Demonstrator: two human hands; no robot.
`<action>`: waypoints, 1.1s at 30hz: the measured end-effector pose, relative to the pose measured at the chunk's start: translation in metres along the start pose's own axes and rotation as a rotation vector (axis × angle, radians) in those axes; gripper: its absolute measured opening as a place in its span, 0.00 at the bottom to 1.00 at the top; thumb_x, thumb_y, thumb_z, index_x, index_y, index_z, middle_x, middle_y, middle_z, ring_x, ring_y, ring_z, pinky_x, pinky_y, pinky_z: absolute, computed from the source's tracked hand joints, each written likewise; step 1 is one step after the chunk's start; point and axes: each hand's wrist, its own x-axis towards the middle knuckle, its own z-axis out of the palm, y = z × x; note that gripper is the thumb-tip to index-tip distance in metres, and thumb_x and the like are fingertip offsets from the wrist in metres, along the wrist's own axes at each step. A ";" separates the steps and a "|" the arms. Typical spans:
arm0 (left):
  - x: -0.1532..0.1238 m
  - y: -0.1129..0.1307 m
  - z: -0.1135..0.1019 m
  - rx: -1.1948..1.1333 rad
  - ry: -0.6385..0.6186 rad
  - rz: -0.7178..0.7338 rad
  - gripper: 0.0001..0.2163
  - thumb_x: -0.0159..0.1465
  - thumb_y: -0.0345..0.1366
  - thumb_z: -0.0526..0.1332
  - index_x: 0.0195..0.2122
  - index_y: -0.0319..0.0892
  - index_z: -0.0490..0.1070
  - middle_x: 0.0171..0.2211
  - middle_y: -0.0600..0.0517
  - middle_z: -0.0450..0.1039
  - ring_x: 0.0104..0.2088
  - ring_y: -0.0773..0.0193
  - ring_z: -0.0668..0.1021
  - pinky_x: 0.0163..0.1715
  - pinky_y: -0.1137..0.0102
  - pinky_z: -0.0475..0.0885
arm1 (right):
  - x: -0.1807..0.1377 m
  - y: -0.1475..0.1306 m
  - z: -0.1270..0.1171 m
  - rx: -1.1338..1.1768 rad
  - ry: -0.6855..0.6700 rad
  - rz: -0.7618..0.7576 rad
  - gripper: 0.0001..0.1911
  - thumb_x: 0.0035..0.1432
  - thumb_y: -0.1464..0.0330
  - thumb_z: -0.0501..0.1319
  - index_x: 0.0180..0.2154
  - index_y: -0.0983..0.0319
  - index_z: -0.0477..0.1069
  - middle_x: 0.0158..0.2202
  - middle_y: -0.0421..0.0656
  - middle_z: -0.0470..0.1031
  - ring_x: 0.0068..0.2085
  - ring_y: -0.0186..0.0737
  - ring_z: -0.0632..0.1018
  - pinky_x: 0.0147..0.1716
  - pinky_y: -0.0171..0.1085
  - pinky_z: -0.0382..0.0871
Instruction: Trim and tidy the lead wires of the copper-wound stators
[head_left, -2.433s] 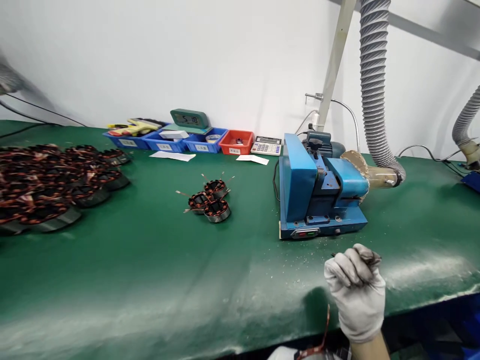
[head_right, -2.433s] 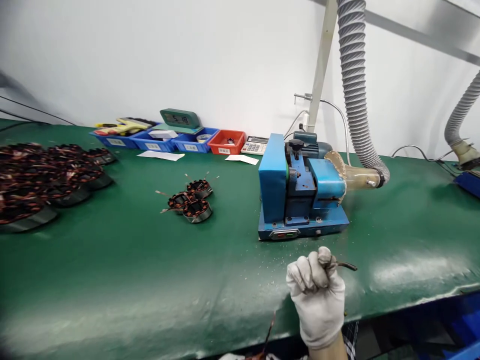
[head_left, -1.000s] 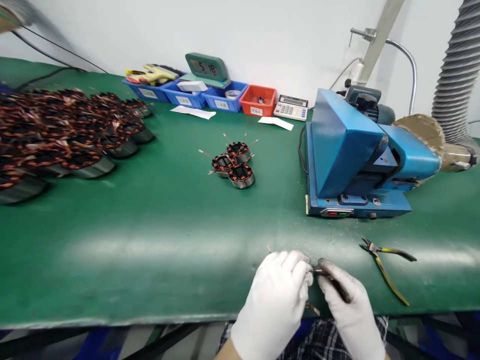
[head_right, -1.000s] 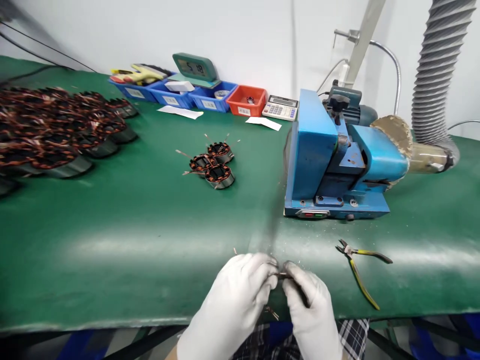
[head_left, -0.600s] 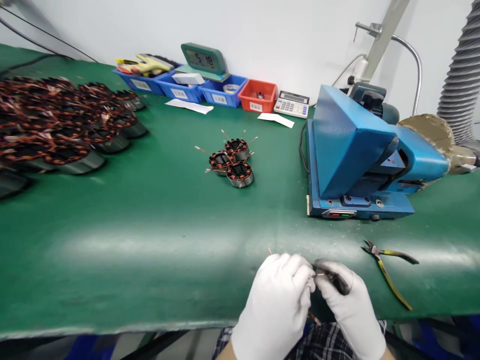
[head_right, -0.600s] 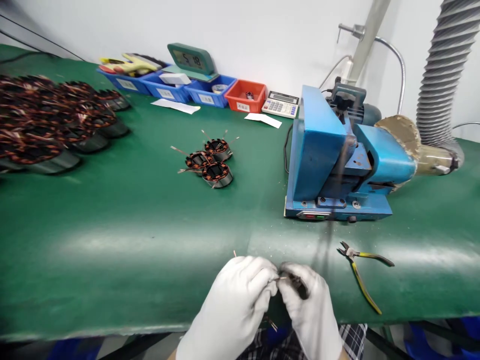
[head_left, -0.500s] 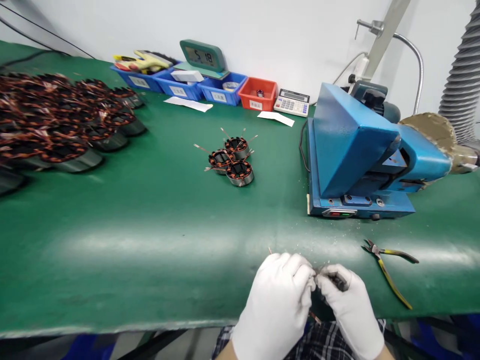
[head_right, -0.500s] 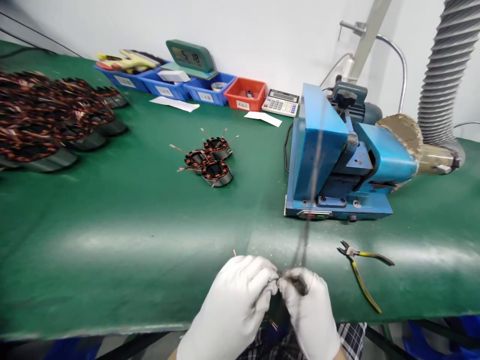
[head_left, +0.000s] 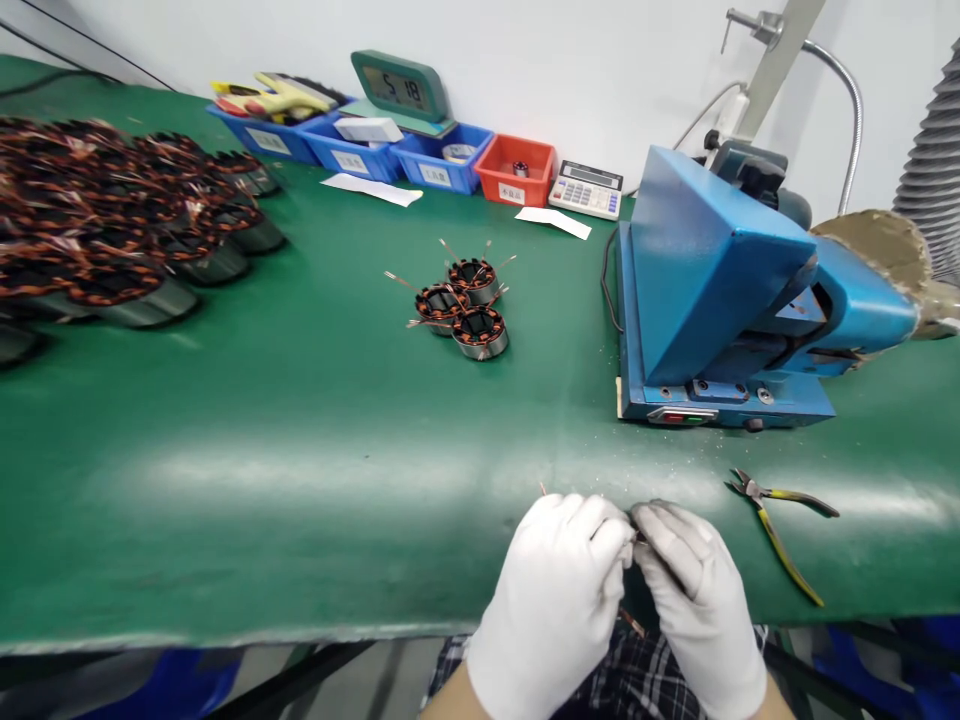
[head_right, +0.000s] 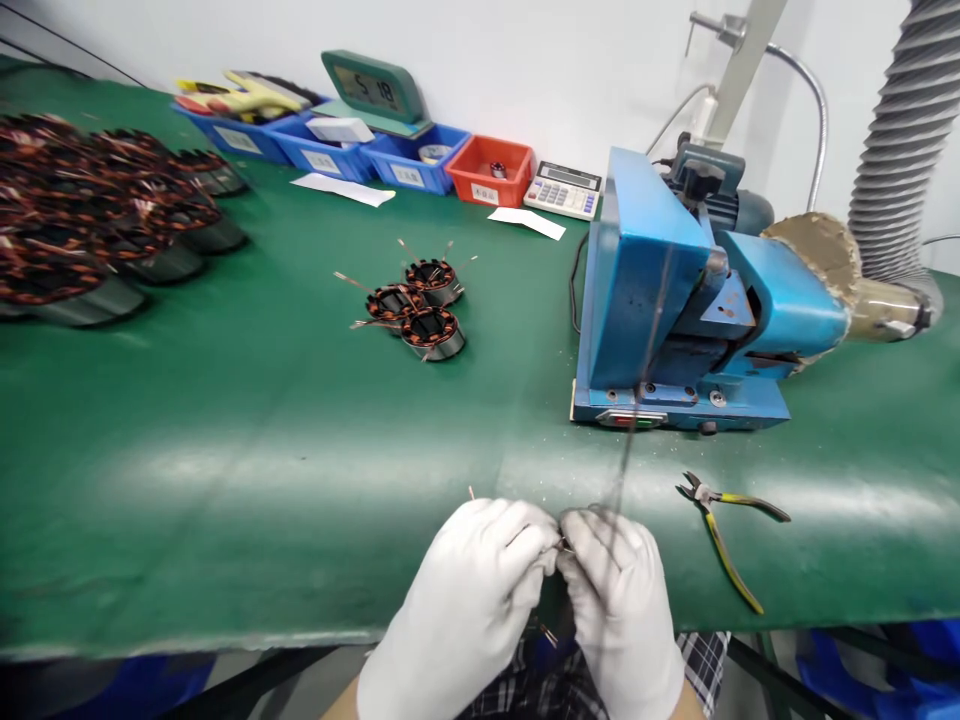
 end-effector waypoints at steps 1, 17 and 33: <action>0.000 -0.001 -0.001 -0.002 -0.008 0.015 0.10 0.61 0.26 0.47 0.30 0.42 0.66 0.32 0.51 0.69 0.31 0.60 0.68 0.34 0.61 0.61 | 0.003 -0.002 0.001 -0.023 -0.001 0.008 0.12 0.60 0.72 0.57 0.45 0.58 0.74 0.40 0.47 0.79 0.42 0.47 0.77 0.43 0.45 0.70; 0.002 -0.011 -0.004 0.068 -0.076 0.220 0.09 0.54 0.24 0.52 0.33 0.43 0.68 0.33 0.52 0.70 0.31 0.61 0.69 0.33 0.63 0.63 | 0.027 -0.009 -0.024 0.032 -0.383 0.070 0.09 0.58 0.72 0.54 0.30 0.61 0.71 0.26 0.44 0.74 0.28 0.41 0.73 0.31 0.40 0.65; 0.003 -0.013 -0.003 0.062 -0.085 0.245 0.10 0.55 0.25 0.52 0.34 0.42 0.69 0.34 0.51 0.71 0.33 0.61 0.71 0.33 0.63 0.64 | 0.011 -0.025 -0.020 -0.109 -0.224 0.288 0.09 0.57 0.68 0.55 0.32 0.62 0.73 0.28 0.48 0.76 0.30 0.46 0.74 0.33 0.45 0.65</action>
